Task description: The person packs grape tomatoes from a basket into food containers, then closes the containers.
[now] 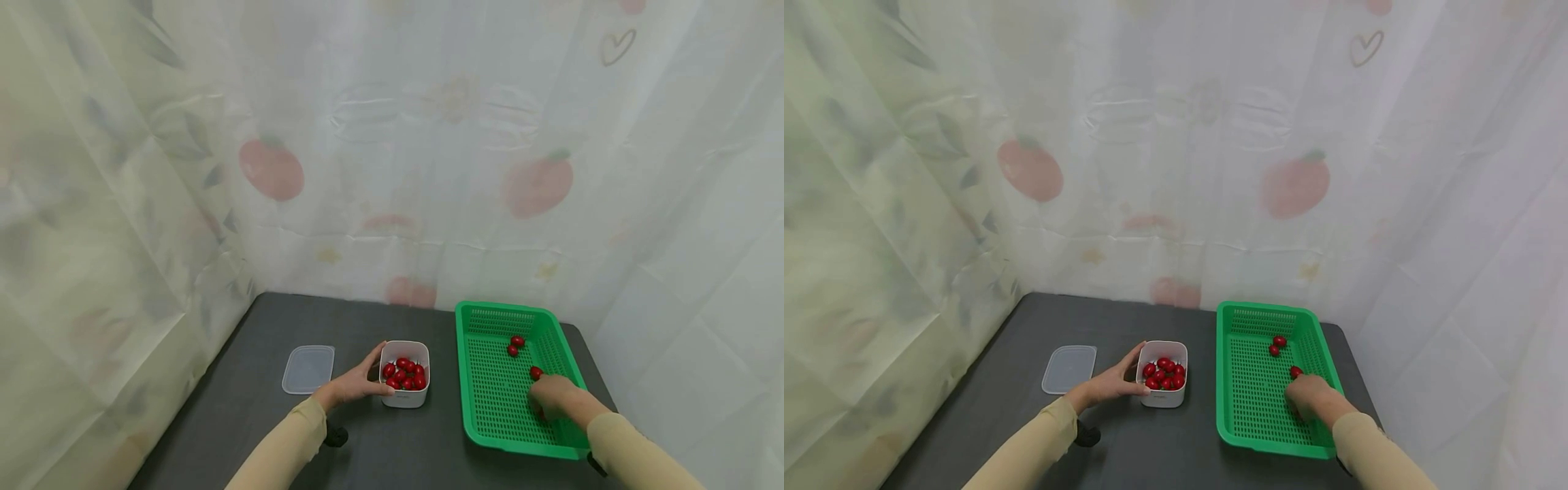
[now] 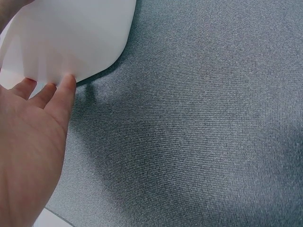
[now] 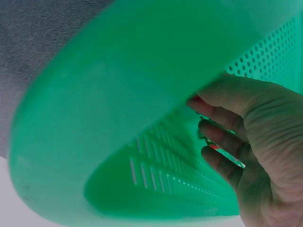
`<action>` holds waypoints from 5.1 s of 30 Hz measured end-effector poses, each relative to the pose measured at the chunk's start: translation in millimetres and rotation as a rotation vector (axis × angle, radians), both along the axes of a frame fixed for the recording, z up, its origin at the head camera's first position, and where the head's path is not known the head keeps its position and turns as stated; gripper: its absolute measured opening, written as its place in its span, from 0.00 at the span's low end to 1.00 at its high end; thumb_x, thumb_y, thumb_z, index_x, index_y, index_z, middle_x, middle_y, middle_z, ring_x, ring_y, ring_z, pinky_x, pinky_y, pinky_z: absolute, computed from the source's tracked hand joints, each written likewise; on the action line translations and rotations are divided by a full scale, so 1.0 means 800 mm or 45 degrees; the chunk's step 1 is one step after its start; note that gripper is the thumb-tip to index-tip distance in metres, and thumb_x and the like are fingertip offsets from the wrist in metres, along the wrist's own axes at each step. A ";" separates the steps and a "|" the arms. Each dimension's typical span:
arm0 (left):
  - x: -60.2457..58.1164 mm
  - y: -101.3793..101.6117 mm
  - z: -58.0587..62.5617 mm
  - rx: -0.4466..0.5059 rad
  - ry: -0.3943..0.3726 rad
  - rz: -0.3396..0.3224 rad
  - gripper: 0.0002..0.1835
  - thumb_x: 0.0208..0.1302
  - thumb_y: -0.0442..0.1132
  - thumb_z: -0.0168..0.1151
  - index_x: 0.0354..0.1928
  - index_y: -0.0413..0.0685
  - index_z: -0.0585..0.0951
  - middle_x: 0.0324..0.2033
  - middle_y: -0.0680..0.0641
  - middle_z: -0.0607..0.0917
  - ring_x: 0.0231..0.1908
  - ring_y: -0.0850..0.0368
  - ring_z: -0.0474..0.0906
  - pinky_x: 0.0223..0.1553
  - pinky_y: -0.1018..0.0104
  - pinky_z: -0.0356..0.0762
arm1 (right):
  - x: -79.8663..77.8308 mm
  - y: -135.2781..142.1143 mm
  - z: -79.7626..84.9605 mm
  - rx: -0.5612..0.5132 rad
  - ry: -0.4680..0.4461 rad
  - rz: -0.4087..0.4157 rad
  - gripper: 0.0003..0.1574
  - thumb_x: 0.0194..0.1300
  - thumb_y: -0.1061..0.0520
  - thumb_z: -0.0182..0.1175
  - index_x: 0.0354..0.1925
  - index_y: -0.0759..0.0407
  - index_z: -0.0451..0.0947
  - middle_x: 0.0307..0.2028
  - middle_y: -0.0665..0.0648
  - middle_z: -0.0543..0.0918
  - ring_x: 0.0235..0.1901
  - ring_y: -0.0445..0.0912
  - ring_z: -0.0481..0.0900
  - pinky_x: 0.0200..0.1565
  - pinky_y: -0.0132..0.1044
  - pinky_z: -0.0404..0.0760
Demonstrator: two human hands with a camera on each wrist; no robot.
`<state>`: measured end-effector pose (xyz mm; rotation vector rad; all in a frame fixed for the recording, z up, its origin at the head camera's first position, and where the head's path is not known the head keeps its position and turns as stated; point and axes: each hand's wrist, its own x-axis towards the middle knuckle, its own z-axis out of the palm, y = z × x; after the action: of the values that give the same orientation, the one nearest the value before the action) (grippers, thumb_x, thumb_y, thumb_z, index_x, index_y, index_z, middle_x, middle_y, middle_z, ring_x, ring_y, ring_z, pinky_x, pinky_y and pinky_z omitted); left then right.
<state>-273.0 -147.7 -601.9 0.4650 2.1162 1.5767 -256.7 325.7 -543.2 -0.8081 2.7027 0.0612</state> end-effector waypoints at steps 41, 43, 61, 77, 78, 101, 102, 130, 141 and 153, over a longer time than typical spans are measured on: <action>-0.002 -0.001 -0.001 -0.024 0.008 -0.006 0.58 0.66 0.46 0.71 0.83 0.61 0.37 0.80 0.41 0.50 0.76 0.34 0.50 0.70 0.34 0.56 | -0.066 -0.116 0.109 -0.409 0.160 0.243 0.10 0.69 0.59 0.68 0.48 0.52 0.87 0.42 0.50 0.87 0.48 0.52 0.79 0.49 0.50 0.79; -0.003 -0.001 -0.004 -0.020 0.003 -0.001 0.58 0.66 0.45 0.71 0.83 0.62 0.37 0.80 0.42 0.50 0.76 0.35 0.50 0.70 0.34 0.56 | -0.067 -0.127 0.110 -0.414 0.160 0.248 0.10 0.69 0.60 0.67 0.48 0.53 0.87 0.42 0.50 0.87 0.48 0.51 0.79 0.49 0.50 0.78; -0.002 0.000 -0.002 0.005 -0.002 -0.008 0.59 0.67 0.45 0.71 0.83 0.59 0.36 0.80 0.42 0.49 0.76 0.37 0.52 0.71 0.37 0.57 | -0.080 -0.211 0.107 -0.420 0.159 0.345 0.09 0.68 0.59 0.69 0.46 0.49 0.89 0.40 0.46 0.88 0.46 0.47 0.75 0.47 0.45 0.77; 0.000 0.001 0.001 0.005 -0.011 -0.010 0.58 0.68 0.45 0.69 0.83 0.57 0.35 0.80 0.39 0.50 0.76 0.34 0.52 0.70 0.36 0.58 | -0.083 -0.263 0.092 -0.335 0.118 0.357 0.08 0.67 0.55 0.71 0.44 0.47 0.90 0.39 0.42 0.88 0.44 0.44 0.74 0.45 0.40 0.78; 0.000 0.001 0.001 0.003 -0.012 -0.011 0.58 0.68 0.45 0.69 0.83 0.57 0.35 0.80 0.39 0.50 0.76 0.34 0.52 0.70 0.36 0.58 | -0.083 -0.266 0.091 -0.328 0.119 0.359 0.08 0.66 0.55 0.71 0.44 0.46 0.90 0.39 0.42 0.88 0.44 0.43 0.74 0.45 0.39 0.77; 0.003 0.000 0.006 -0.003 -0.002 -0.008 0.56 0.69 0.43 0.69 0.82 0.66 0.37 0.80 0.41 0.47 0.77 0.35 0.49 0.70 0.37 0.59 | -0.073 -0.297 0.056 -0.134 0.115 0.423 0.03 0.65 0.52 0.72 0.38 0.45 0.90 0.30 0.39 0.82 0.39 0.43 0.74 0.39 0.37 0.78; 0.003 0.000 0.006 -0.006 -0.002 -0.005 0.56 0.68 0.44 0.69 0.82 0.66 0.37 0.80 0.41 0.47 0.77 0.35 0.49 0.70 0.37 0.59 | -0.073 -0.297 0.054 -0.127 0.117 0.420 0.02 0.65 0.51 0.71 0.38 0.45 0.90 0.29 0.38 0.82 0.40 0.43 0.74 0.39 0.37 0.78; 0.004 0.001 0.009 -0.033 -0.007 0.017 0.58 0.67 0.46 0.70 0.83 0.60 0.37 0.80 0.41 0.48 0.77 0.35 0.48 0.70 0.34 0.55 | -0.068 -0.241 0.083 -0.316 0.147 0.351 0.11 0.67 0.54 0.68 0.48 0.48 0.90 0.39 0.44 0.88 0.43 0.45 0.75 0.43 0.41 0.78; 0.001 0.001 0.005 -0.040 0.013 0.015 0.60 0.63 0.49 0.72 0.83 0.59 0.37 0.80 0.43 0.49 0.77 0.37 0.48 0.70 0.34 0.55 | -0.077 -0.149 0.109 -0.427 0.156 0.153 0.12 0.72 0.54 0.65 0.52 0.50 0.87 0.45 0.49 0.88 0.53 0.53 0.77 0.50 0.51 0.79; 0.002 0.001 0.006 -0.033 0.017 0.024 0.61 0.64 0.45 0.72 0.83 0.63 0.35 0.80 0.42 0.48 0.77 0.36 0.50 0.70 0.34 0.56 | -0.073 -0.063 0.099 -0.406 0.195 0.012 0.12 0.72 0.58 0.63 0.51 0.58 0.87 0.47 0.56 0.88 0.57 0.66 0.77 0.64 0.65 0.67</action>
<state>-271.4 -147.0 -596.7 0.4494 2.1546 1.5586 -315.2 275.0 -464.1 -0.9393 2.8962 -0.3263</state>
